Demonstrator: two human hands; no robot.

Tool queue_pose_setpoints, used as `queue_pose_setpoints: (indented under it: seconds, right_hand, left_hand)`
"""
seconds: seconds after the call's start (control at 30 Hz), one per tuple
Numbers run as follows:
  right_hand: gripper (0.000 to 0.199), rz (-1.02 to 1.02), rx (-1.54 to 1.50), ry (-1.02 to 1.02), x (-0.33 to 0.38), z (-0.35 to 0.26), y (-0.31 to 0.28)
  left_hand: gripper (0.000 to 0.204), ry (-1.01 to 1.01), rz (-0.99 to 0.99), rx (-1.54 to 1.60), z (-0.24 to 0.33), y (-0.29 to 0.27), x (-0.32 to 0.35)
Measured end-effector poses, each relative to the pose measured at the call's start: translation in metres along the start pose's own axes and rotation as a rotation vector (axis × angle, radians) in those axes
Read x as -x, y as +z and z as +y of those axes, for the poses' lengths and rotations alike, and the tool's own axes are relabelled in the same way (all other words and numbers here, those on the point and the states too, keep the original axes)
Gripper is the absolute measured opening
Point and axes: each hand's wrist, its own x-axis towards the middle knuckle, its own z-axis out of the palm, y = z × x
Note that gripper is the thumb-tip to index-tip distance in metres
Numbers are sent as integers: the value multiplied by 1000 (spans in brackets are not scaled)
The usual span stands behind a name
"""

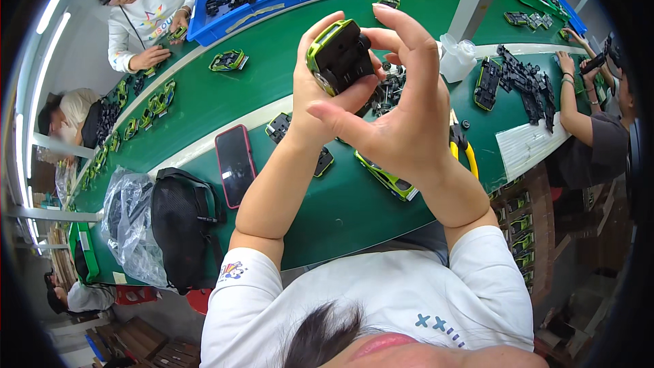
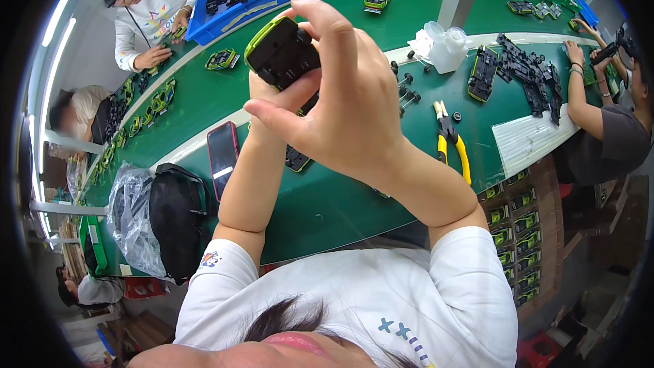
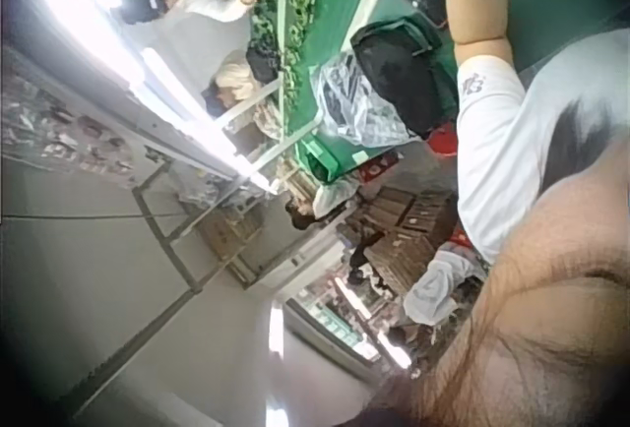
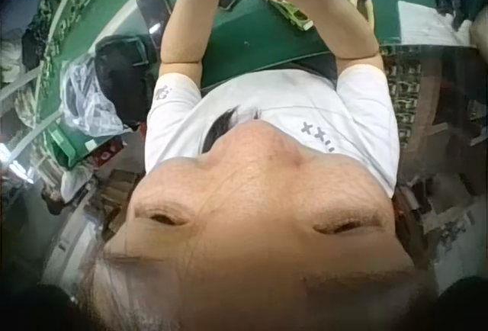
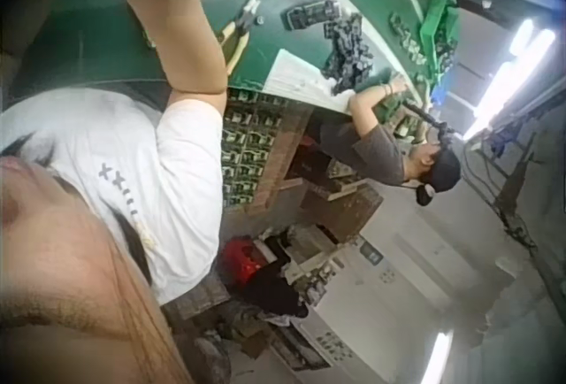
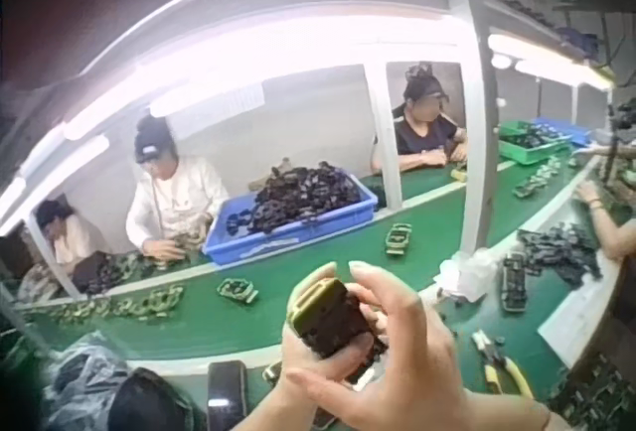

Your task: The person assembles toy cars by hand, fitting car bodies onto chassis, pressing the parts together, and turning the vehicles over on a workbench.

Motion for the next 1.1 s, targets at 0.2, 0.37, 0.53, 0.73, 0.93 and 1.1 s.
queue_pose_setpoints:
  seconds: [0.2,0.37,0.53,0.73,0.93,1.1]
  right_hand:
    - [83,95,13,-16,1,5,5]
    - [76,151,11,-33,0,10,7]
    - [73,135,-78,23,-4,15,7]
    - [77,44,29,-1,2,14,10]
    - [68,125,-120,56,-6,15,6]
    - [70,126,-62,19,-3,19,10]
  left_hand:
    - [75,106,9,-26,2,8,5]
    - [74,52,83,96,-3,9,4]
    - [71,99,111,-4,-4,10,5]
    - [68,123,189,-60,-3,10,4]
    - [67,235,121,-199,-10,6,3]
    - [42,-31,292,398,1,13,0]
